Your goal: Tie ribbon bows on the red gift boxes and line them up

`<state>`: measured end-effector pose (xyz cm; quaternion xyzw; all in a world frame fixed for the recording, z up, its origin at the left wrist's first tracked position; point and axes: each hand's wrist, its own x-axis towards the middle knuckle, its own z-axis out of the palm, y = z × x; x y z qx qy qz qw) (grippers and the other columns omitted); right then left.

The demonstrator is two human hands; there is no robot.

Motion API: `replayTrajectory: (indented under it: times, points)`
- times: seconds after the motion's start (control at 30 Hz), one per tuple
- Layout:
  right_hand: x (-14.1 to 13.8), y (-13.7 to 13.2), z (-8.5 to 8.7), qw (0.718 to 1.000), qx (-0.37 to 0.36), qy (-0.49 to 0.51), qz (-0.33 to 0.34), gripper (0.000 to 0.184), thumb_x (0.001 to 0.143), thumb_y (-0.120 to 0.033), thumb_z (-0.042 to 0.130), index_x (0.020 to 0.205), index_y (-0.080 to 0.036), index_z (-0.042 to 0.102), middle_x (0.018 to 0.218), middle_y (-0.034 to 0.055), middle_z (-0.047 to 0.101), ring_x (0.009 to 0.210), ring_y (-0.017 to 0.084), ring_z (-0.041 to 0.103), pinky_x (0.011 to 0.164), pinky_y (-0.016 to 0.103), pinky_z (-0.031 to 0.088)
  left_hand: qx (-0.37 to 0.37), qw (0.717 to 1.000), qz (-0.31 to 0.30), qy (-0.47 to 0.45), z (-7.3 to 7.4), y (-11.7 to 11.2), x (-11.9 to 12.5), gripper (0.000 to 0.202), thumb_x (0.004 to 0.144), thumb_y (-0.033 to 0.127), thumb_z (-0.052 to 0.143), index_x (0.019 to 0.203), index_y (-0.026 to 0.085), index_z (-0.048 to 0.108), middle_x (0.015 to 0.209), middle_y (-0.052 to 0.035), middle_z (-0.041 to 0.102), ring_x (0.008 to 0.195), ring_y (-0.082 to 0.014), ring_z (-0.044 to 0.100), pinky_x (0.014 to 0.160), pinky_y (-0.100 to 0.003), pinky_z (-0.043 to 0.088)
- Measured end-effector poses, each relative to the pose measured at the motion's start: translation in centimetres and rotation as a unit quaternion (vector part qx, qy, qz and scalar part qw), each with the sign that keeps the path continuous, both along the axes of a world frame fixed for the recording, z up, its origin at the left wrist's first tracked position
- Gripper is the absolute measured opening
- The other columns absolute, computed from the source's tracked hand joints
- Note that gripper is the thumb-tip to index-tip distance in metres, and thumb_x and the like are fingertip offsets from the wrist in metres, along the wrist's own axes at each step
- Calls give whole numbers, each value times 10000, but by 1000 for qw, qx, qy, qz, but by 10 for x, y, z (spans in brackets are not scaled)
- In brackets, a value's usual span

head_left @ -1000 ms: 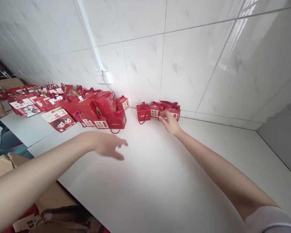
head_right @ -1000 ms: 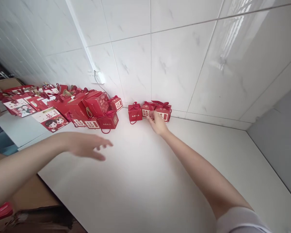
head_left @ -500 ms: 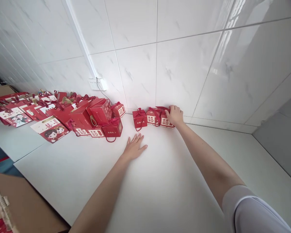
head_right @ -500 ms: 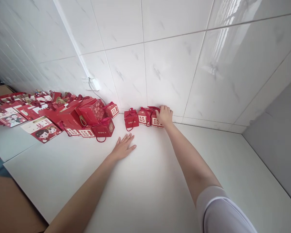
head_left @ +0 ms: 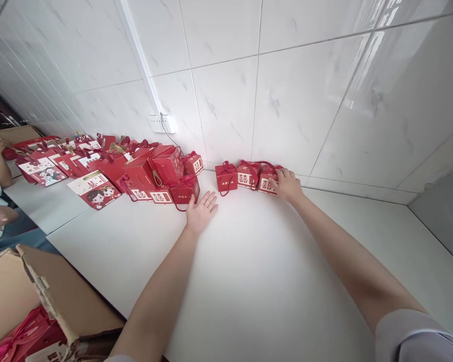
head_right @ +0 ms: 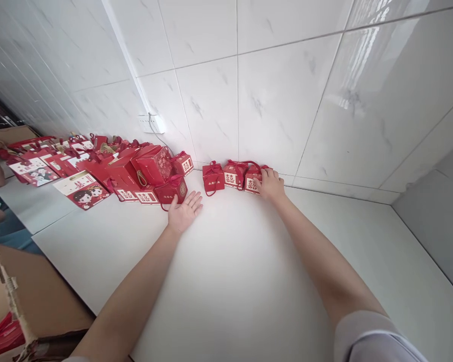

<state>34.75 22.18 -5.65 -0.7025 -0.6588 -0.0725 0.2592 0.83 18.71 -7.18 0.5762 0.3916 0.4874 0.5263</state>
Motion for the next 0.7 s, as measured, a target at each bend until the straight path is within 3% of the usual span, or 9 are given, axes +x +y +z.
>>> replayTrajectory:
  times: [0.07,0.13,0.2,0.27,0.33,0.47,0.57,0.63,0.7]
  points:
    - [-1,-18,-1,1000,25,-13,-4,558,965,-482,278,1404,-152,374,1451,188,410,1319,347,339,1018,567,338,-20,998,25,-59,0,7,-11,652,956,603,109,1190,211,574,1245,-123,615,1117,-183,620,875,-309,528]
    - [-7,-35,-2,998,48,-29,-5,544,981,-452,241,1384,-116,387,1456,219,392,1348,366,301,1041,590,271,-42,994,47,-85,-1,12,-17,522,988,531,227,1055,172,600,990,-99,657,833,-134,656,690,-250,535]
    - [-19,-50,-4,997,42,-58,35,504,998,-431,208,1210,-117,541,1307,218,545,1238,351,451,1010,524,312,-64,993,56,-77,-2,15,-18,402,987,470,368,1011,140,595,863,-55,631,669,-103,597,585,-232,508]
    - [-36,-62,-11,992,13,-83,93,523,1005,-449,208,947,-152,635,1017,175,687,973,298,614,870,410,405,-79,995,54,-40,-2,15,-14,323,961,413,485,1065,126,590,913,-51,631,700,-112,598,615,-261,530]
    - [-56,-71,-20,985,-19,-100,141,547,1009,-462,212,799,-178,630,791,131,707,738,251,647,693,338,409,-86,995,42,19,-1,12,-5,307,941,361,541,1140,130,579,1043,-77,630,840,-154,629,722,-326,559]
    - [-81,-85,-39,968,-61,-113,217,515,1011,-480,236,793,-204,612,679,80,698,583,213,629,562,296,330,-68,982,-5,173,11,0,18,302,937,333,551,1172,146,581,1155,-95,612,971,-193,623,829,-387,551]
    - [-77,-91,-45,962,-72,-102,243,525,1015,-465,207,780,-207,599,681,77,692,592,216,631,552,292,306,-35,954,-49,293,39,-6,29,224,928,309,565,1064,138,616,1064,-78,635,911,-170,622,814,-363,540]
    - [-69,-94,-46,960,-78,-88,256,526,1013,-462,209,726,-215,574,654,60,675,595,212,624,556,290,306,0,934,-62,353,72,-11,29,106,864,231,648,833,132,625,854,-73,631,827,-187,613,790,-344,496]
    - [-62,-96,-45,957,-81,-74,267,519,1012,-458,213,691,-224,548,633,39,658,586,202,612,560,286,314,44,915,-67,396,114,-20,21,180,814,183,691,687,153,567,674,-52,555,774,-224,598,769,-350,445]
